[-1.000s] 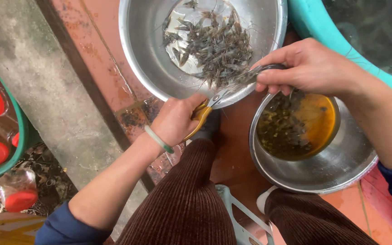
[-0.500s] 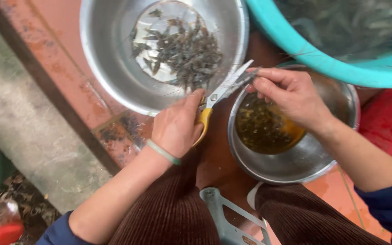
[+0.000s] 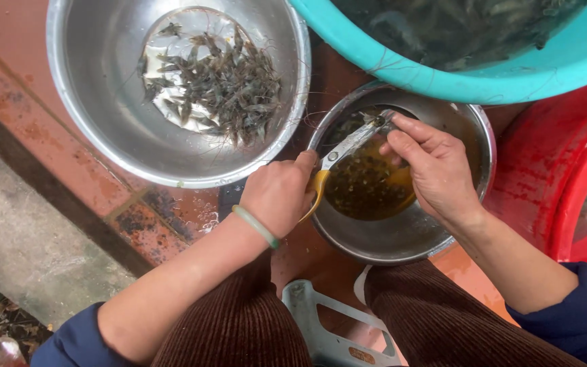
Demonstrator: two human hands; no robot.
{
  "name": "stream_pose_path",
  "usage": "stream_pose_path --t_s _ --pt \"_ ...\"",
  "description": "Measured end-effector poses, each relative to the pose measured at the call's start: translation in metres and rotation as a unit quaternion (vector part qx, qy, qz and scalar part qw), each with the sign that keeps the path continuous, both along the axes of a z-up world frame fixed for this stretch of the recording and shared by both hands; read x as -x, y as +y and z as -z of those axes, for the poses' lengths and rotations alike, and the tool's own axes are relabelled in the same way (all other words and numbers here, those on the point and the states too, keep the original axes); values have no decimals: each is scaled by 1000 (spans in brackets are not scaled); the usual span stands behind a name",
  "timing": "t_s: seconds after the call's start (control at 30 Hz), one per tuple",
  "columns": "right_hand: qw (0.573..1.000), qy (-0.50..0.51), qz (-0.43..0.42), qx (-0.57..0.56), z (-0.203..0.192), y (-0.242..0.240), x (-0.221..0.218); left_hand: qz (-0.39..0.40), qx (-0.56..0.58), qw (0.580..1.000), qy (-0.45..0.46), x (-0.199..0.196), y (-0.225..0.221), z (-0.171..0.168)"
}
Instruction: Trimming and cleaning fresh shrimp using scissors and placing them in a bowl
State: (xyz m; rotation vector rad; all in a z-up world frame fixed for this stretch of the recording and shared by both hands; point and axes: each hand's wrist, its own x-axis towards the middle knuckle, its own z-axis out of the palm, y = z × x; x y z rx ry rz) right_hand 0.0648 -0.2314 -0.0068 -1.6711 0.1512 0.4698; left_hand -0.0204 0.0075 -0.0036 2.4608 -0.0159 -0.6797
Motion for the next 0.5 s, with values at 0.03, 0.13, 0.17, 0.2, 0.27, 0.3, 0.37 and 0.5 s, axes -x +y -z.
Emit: stream_pose_path --t_s 0.03,0.13,0.17,0.2,0.27,0.3,0.37,0.5 --pt "1000 -5 1 3 7 -11 2 -33 71 997 20 -5 -1 -8" --pt "1000 0 6 23 -5 -17 6 -92 233 967 45 -3 -12 9" --pt "1000 1 11 25 -7 -17 7 -87 235 967 47 -4 -13 7" --pt "1000 -3 5 24 -9 -16 8 -97 253 961 47 -5 -13 4" --pt "1000 -8 3 23 -6 -19 10 -103 272 956 47 -7 -13 -1" --pt "1000 -2 4 20 -3 -23 11 -96 273 956 40 -8 -14 -3" --pt "1000 5 9 18 14 -39 15 -86 276 957 34 -8 -16 -9" --pt "999 8 35 21 15 -55 15 23 138 990 22 -8 -17 -29"
